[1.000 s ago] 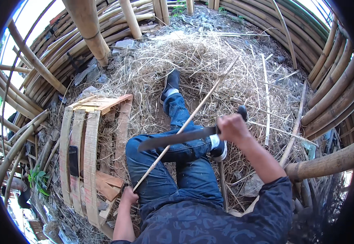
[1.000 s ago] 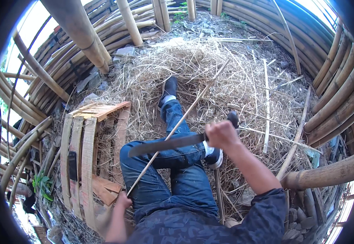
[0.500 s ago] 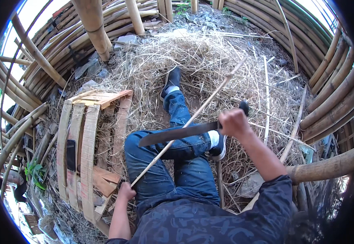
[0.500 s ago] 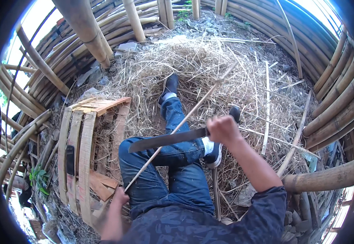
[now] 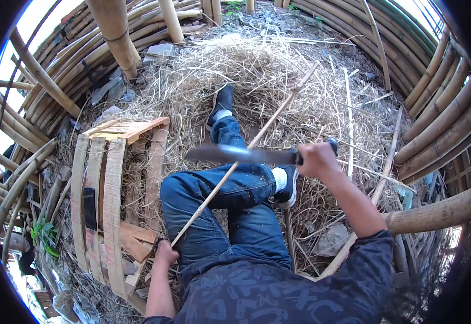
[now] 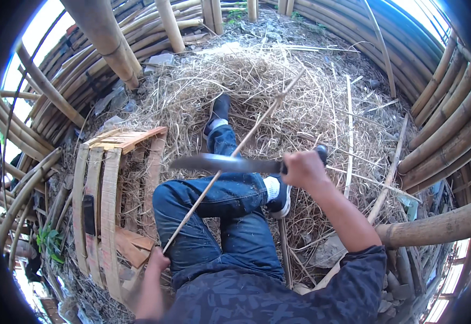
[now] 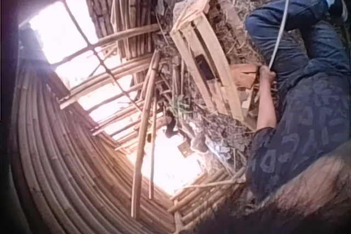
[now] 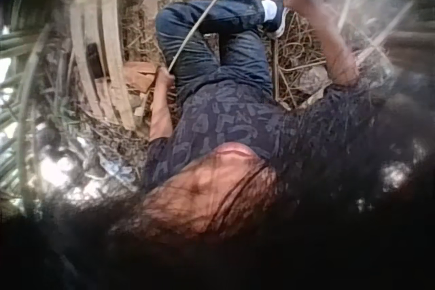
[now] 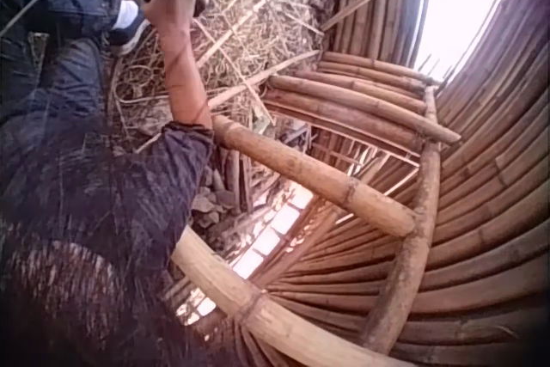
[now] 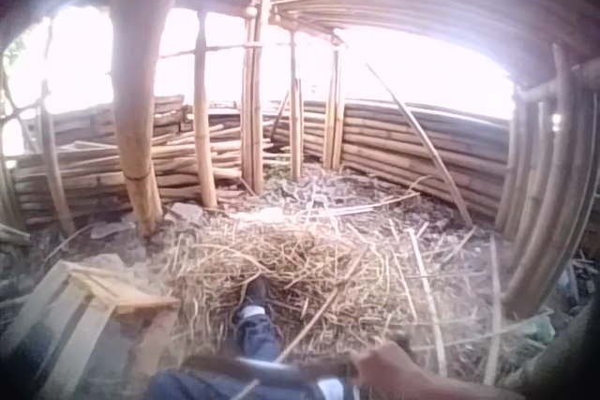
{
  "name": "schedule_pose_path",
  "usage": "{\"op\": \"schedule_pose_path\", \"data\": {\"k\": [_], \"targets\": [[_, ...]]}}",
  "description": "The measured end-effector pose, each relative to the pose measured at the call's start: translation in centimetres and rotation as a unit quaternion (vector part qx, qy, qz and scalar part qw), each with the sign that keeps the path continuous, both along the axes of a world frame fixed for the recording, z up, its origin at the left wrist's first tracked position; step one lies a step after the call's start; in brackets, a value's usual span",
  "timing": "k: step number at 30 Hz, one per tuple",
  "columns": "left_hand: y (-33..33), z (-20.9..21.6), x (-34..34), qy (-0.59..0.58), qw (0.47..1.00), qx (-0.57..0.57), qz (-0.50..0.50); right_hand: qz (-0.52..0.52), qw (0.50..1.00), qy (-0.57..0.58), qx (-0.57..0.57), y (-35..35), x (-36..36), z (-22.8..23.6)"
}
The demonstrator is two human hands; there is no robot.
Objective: The person trims and scrapes a long thin bamboo stick using a machete while sitting on a pile of straw.
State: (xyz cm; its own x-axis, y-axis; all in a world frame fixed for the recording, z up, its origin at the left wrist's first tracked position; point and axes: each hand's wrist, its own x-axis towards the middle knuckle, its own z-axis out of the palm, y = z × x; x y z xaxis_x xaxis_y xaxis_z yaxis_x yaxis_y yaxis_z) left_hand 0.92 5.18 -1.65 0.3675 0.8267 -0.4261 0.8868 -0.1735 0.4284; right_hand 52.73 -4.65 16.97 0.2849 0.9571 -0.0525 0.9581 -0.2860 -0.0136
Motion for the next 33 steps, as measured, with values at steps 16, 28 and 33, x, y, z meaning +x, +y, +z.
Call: {"op": "schedule_pose_path", "data": {"k": [16,28,33], "targets": [[-0.8,-0.6,-0.1,-0.015,0.998,0.068,-0.004,0.047,0.994,0.005,0.098,0.3,-2.0,-1.7],[1.1,-0.1,-0.5,-0.009,0.997,-0.075,-0.014,0.078,0.990,0.103,0.058,0.7,-2.3,-0.7],[1.4,-0.6,-0.7,-0.054,0.992,-0.116,0.005,0.113,0.976,0.180,0.044,-0.1,-2.2,-0.2]]}}
